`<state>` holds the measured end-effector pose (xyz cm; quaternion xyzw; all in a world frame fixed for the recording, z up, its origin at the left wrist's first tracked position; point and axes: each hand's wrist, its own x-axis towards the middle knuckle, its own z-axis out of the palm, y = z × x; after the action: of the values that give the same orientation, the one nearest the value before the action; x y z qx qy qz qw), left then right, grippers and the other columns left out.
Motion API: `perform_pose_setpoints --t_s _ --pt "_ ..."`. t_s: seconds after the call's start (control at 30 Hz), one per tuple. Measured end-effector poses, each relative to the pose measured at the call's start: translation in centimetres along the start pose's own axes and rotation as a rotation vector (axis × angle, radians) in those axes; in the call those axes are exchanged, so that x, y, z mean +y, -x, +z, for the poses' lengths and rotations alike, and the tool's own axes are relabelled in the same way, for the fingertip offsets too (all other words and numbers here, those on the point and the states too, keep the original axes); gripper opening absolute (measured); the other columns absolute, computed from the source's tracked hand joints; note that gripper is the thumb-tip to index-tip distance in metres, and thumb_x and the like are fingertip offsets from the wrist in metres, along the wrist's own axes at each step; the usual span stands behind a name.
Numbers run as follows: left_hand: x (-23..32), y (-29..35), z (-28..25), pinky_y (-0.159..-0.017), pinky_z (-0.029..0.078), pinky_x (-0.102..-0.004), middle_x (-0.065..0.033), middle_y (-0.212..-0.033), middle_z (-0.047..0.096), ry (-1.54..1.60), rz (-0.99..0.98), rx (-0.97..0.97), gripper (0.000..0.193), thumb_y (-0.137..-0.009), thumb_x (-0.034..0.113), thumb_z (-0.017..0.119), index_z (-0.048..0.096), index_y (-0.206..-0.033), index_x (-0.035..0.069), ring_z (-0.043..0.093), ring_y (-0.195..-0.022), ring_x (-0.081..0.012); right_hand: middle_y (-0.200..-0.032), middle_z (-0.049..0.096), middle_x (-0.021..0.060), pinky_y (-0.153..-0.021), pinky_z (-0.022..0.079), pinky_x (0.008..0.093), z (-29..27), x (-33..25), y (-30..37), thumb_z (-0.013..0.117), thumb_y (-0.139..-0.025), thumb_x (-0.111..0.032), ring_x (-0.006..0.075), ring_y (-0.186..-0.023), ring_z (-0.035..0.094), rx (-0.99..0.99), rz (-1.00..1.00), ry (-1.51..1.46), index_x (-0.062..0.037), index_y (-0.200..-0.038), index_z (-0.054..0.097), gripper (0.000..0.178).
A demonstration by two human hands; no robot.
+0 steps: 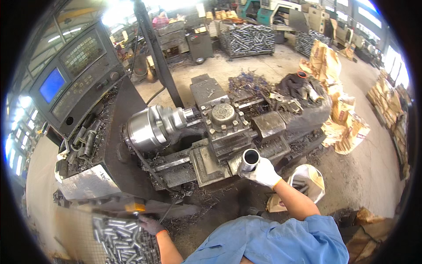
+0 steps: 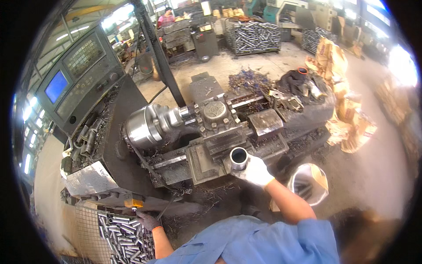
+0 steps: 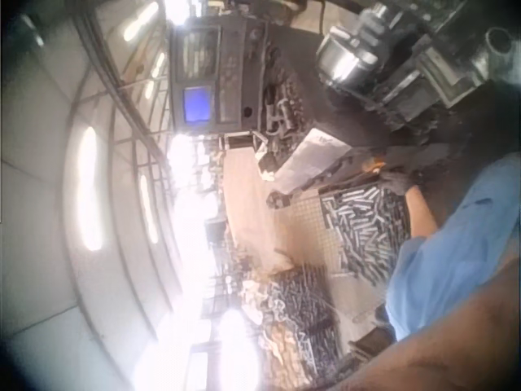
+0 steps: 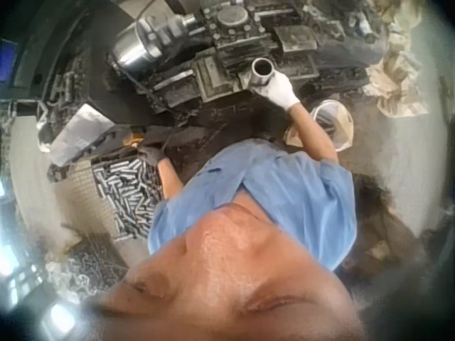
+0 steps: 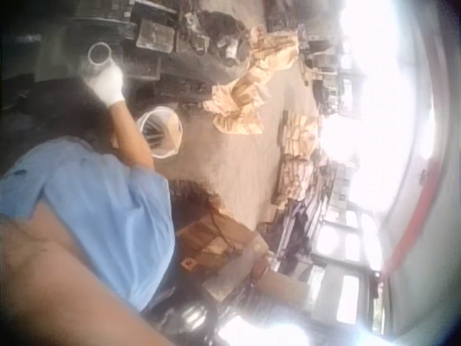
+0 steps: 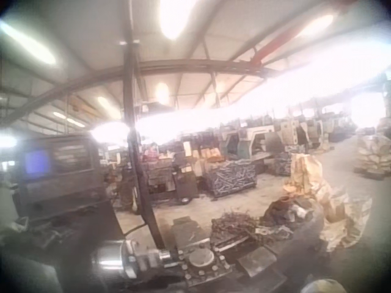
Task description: The person repeatedly loads cylindrical metal parts into a lathe chuck, secures them, and removes them after machining. The parts are placed into a wire basket after removal. The cycle is repeated continuously throughout the clip.
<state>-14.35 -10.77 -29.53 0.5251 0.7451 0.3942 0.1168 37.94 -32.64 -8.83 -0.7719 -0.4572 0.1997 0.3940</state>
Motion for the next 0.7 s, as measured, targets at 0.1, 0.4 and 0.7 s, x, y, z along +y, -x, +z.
perform_pose_setpoints --t_s 0.1,0.4,0.7 --pt "4.0 -0.2 -2.2 -0.124 0.042 -0.0428 -0.0251 -0.159 0.054 0.383 -0.243 0.153 0.066 -0.115 0.051 0.042 0.042 -0.162 0.005 0.051 -0.149 -0.0380 -0.118 0.077 0.0166 -0.096 0.059 0.0410 0.4 1.2 -4.1 0.088 -0.079 -0.040 0.0359 -0.109 0.075 -0.085 -0.003 0.042 -0.0127 -0.132 0.069 0.063" --pt "5.9 -2.7 -4.1 -0.088 0.043 -0.0406 -0.0131 -0.114 0.053 0.479 -0.443 0.053 0.032 -0.108 0.038 0.058 0.049 -0.122 0.011 0.054 -0.104 -0.0281 -0.106 0.080 0.0161 -0.090 0.063 0.0442 -10.9 1.2 -12.5 0.078 -0.086 -0.043 0.0361 -0.095 0.078 -0.542 -0.339 0.318 -0.0126 -0.119 0.078 0.045" --pt "8.9 8.2 3.5 -0.065 0.052 -0.0356 -0.0023 -0.086 0.062 0.858 -0.561 -0.277 0.020 -0.105 0.033 0.064 0.064 -0.104 0.013 0.060 -0.074 -0.0173 -0.110 0.079 0.0128 -0.081 0.063 0.0437 -7.1 -9.0 -33.9 0.079 -0.086 -0.038 0.0329 -0.083 0.077 -0.344 -0.724 0.357 -0.0048 -0.111 0.079 0.041"
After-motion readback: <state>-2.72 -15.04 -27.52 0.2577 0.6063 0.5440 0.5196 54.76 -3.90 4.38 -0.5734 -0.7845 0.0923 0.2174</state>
